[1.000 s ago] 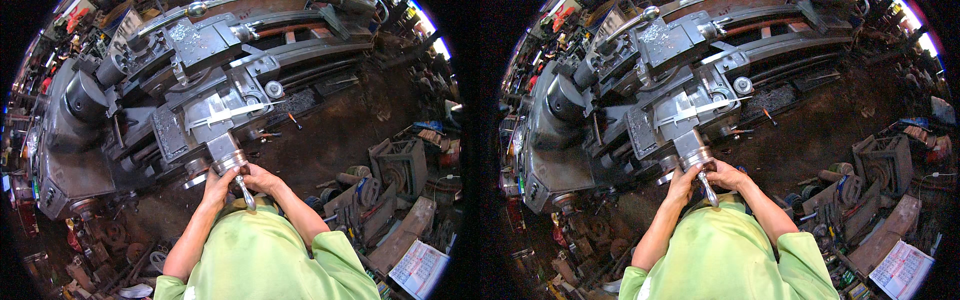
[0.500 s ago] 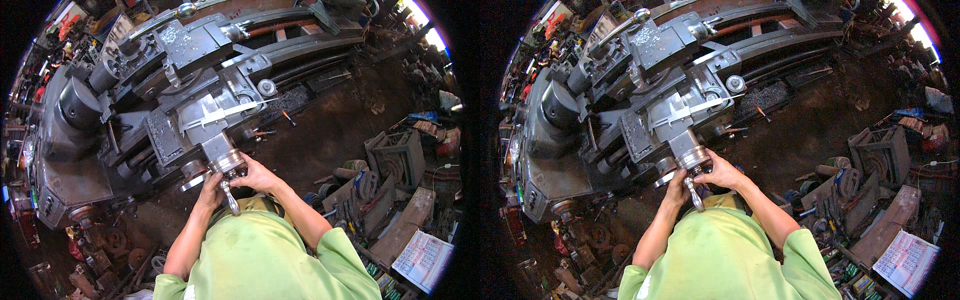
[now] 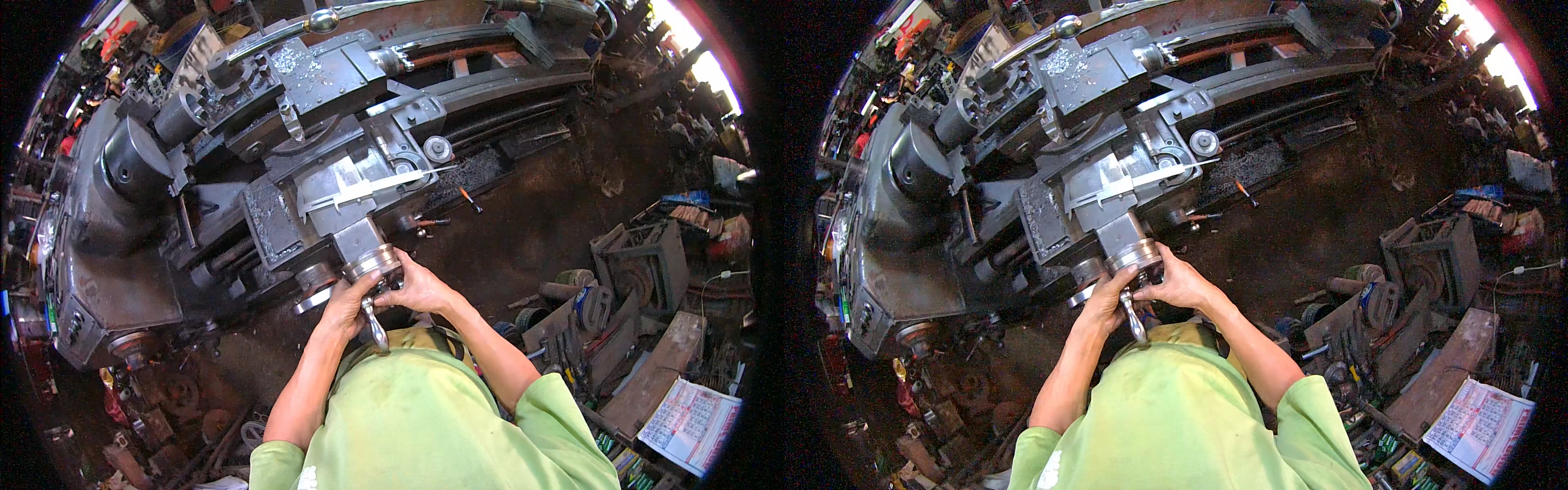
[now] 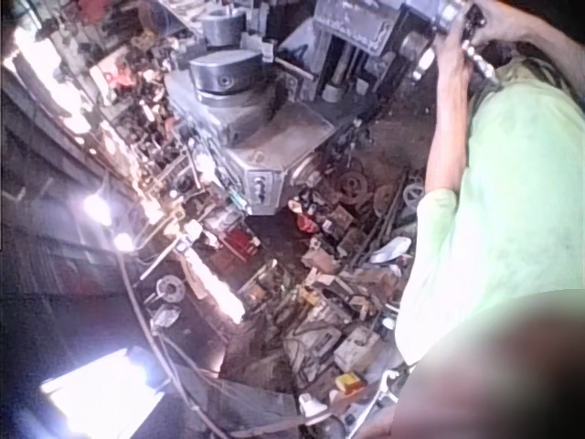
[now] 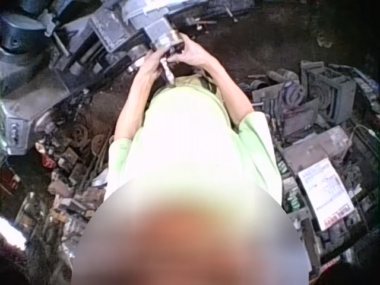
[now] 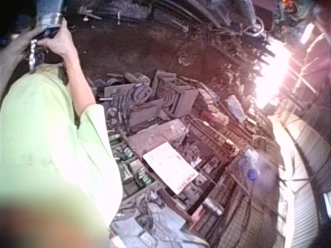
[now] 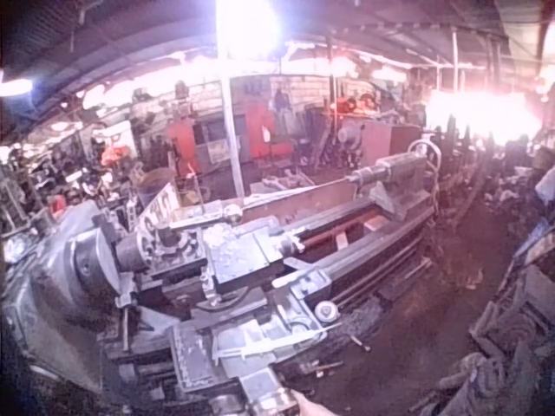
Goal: The person operates a metal lathe, adjusting the chuck and tool post while holding a paper. They engage the machine, make fine adjustments to the cutting tool, and monitor the machining process.
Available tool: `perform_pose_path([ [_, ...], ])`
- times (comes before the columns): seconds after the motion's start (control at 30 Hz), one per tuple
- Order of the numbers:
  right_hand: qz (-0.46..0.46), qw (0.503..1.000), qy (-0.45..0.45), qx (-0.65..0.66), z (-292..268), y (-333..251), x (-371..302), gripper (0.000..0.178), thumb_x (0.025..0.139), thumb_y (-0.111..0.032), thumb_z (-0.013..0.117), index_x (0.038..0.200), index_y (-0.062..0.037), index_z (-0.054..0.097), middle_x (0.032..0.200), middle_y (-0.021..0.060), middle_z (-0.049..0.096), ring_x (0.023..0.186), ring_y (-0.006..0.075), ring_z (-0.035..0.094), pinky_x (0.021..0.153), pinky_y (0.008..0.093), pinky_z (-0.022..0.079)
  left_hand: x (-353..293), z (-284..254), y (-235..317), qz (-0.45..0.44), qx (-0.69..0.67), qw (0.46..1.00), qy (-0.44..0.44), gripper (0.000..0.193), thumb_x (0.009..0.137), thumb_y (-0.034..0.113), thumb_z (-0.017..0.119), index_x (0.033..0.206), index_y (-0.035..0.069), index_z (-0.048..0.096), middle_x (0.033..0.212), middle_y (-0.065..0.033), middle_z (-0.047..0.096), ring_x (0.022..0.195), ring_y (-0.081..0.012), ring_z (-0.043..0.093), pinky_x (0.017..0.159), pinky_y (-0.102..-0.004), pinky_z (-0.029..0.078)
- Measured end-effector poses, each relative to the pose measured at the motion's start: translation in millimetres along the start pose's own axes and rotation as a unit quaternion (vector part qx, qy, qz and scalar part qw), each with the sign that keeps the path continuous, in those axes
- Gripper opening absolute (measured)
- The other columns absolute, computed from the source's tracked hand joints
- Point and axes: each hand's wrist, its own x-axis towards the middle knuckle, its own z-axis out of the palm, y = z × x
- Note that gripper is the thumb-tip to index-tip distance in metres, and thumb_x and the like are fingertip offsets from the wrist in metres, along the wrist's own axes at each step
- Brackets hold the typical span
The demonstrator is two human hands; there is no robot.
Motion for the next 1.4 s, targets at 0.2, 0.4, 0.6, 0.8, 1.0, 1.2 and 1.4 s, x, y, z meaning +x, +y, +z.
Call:
perform_pose_path([
  [0.2,-0.029,0.994,0.058,-0.086,6,-8,-5,0.112,0.057,-0.037,0.088,0.139,0.0081,0.027,0.121,0.0290,0.056,0.115,0.0396,0.054,0.099,0.0417,0.044,9,-17,-14,0.010,-0.069,0.997,-0.038,0.058,0.082,0.025,0.073,0.127,0.003,0.044,0.106,-0.0129,0.063,0.083,-0.0236,0.067,0.067,-0.0367,0.060],
  [0.4,-0.036,0.981,0.081,-0.174,9,-14,-8,0.111,0.059,-0.038,0.087,0.138,0.0109,0.026,0.117,0.0345,0.054,0.108,0.0466,0.056,0.093,0.0466,0.046,17,-34,-27,0.017,-0.066,0.995,-0.078,0.058,0.081,0.033,0.072,0.126,0.004,0.049,0.106,-0.0111,0.063,0.087,-0.0207,0.066,0.071,-0.0336,0.059],
  [0.6,-0.029,0.967,0.107,-0.229,12,-20,-11,0.112,0.058,-0.040,0.087,0.138,0.0101,0.026,0.113,0.0341,0.055,0.102,0.0491,0.056,0.089,0.0491,0.047,21,-43,-31,0.006,-0.088,0.989,-0.116,0.058,0.082,0.032,0.072,0.127,0.005,0.048,0.111,-0.0088,0.062,0.093,-0.0173,0.064,0.070,-0.0284,0.058],
  [0.8,-0.003,0.965,0.105,-0.242,14,-24,-12,0.110,0.058,-0.039,0.087,0.139,0.0063,0.028,0.116,0.0316,0.055,0.108,0.0447,0.055,0.093,0.0466,0.045,26,-46,-33,0.005,-0.106,0.985,-0.133,0.059,0.082,0.031,0.072,0.128,0.004,0.048,0.111,-0.0091,0.062,0.092,-0.0176,0.065,0.069,-0.0289,0.059],
  [1.0,0.001,0.965,0.109,-0.240,15,-26,-13,0.108,0.059,-0.038,0.087,0.138,0.0064,0.029,0.115,0.0315,0.056,0.107,0.0458,0.055,0.091,0.0474,0.046,22,-39,-30,0.032,-0.054,0.992,-0.113,0.062,0.077,0.044,0.074,0.119,0.003,0.055,0.094,-0.0104,0.066,0.073,-0.0185,0.067,0.058,-0.0322,0.059],
  [1.2,-0.009,0.958,0.123,-0.258,16,-28,-14,0.107,0.059,-0.037,0.087,0.138,0.0063,0.029,0.111,0.0313,0.057,0.103,0.0463,0.057,0.089,0.0484,0.046,15,-28,-23,0.034,-0.081,0.991,-0.102,0.056,0.076,0.041,0.076,0.115,0.004,0.057,0.091,-0.0076,0.066,0.070,-0.0160,0.065,0.061,-0.0304,0.058],
  [1.4,-0.007,0.956,0.126,-0.265,16,-33,-16,0.109,0.058,-0.038,0.087,0.138,0.0069,0.029,0.110,0.0317,0.057,0.101,0.0470,0.057,0.088,0.0489,0.046,14,-30,-25,0.029,-0.106,0.988,-0.110,0.051,0.077,0.037,0.076,0.113,0.005,0.059,0.093,-0.0068,0.066,0.079,-0.0177,0.065,0.070,-0.0314,0.058],
])
